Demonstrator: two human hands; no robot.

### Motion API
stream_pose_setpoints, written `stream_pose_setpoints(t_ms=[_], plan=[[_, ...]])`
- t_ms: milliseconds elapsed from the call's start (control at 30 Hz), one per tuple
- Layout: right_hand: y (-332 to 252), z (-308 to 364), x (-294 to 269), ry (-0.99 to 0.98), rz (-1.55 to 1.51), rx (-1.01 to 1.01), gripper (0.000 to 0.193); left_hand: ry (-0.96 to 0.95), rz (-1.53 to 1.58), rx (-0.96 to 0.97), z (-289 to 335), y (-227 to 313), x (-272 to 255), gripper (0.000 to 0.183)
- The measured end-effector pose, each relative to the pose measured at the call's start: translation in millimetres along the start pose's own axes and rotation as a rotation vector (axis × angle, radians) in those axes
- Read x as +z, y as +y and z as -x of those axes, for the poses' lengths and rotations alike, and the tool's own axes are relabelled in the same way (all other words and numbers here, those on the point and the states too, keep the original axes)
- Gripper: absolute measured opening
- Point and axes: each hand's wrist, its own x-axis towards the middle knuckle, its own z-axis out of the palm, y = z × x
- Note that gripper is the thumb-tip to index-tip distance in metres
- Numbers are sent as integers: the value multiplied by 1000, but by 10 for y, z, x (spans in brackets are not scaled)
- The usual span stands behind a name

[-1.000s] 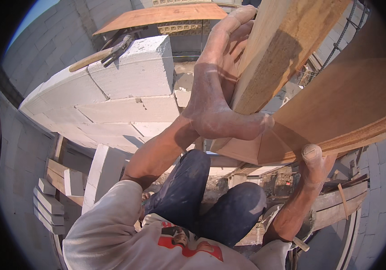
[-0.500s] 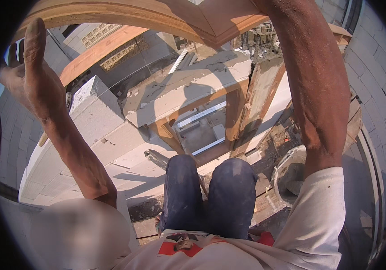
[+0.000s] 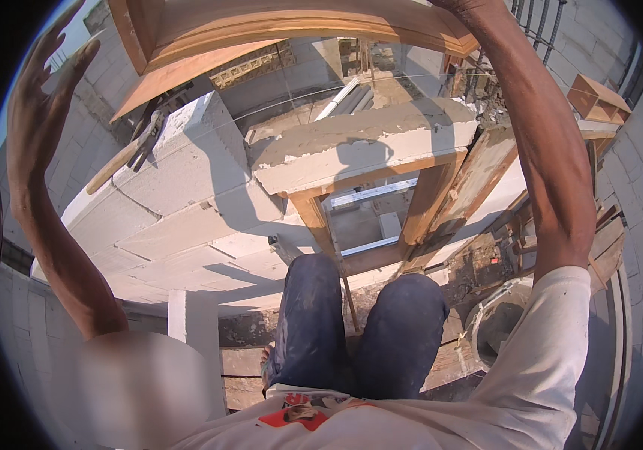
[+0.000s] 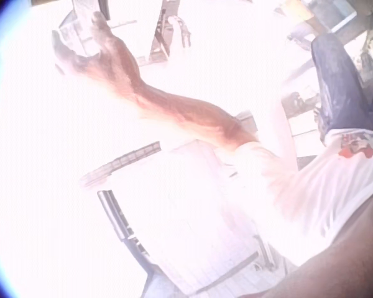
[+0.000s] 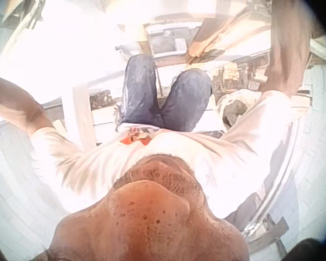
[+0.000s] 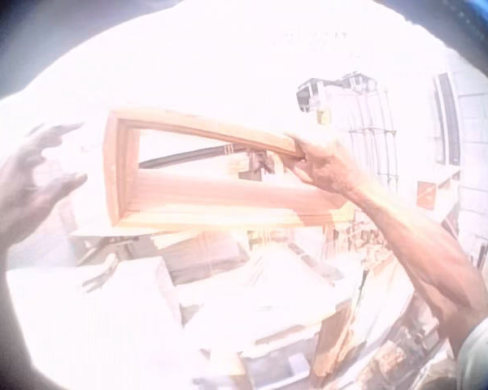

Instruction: The person applies mortar to a wall opening using a trowel, places a wooden window frame into the opening, and secures it by hammering nails through a metal bracket into the wall.

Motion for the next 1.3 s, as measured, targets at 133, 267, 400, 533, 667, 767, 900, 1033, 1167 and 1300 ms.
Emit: stream_pose_setpoints(t_ms=[133,267,400,533,667,767,900,1033,1167,1300], plan=[[46,231,9,-123,-49,111,47,-223,236,-204,182,831,174,65],[-72,213,55,-264,82,-68,57,-256,434,-224,347,745,525,73],[-90,269,306,-214,48,-265,54,-458,516,-215,263,827,811,80],[-88,481,586,-266,81,-270,44,-521,565,4,174,762,1511,79],[-244,658,747,-312,-12,-272,38,-697,628,101,192,920,1759,75],[-417,688,713,-302,32,-339,33,-807,564,81,162,1196,1385,71],[-507,894,832,-352,53,-359,28,-821,561,142,351,1166,1794,66],[-555,1079,879,-465,27,-345,26,-753,601,245,493,1179,1892,66],[-472,1497,1058,-519,-14,-204,79,-807,610,261,586,1277,1868,61],[-543,1595,1085,-549,-53,-177,87,-712,515,444,791,1212,2050,56]])
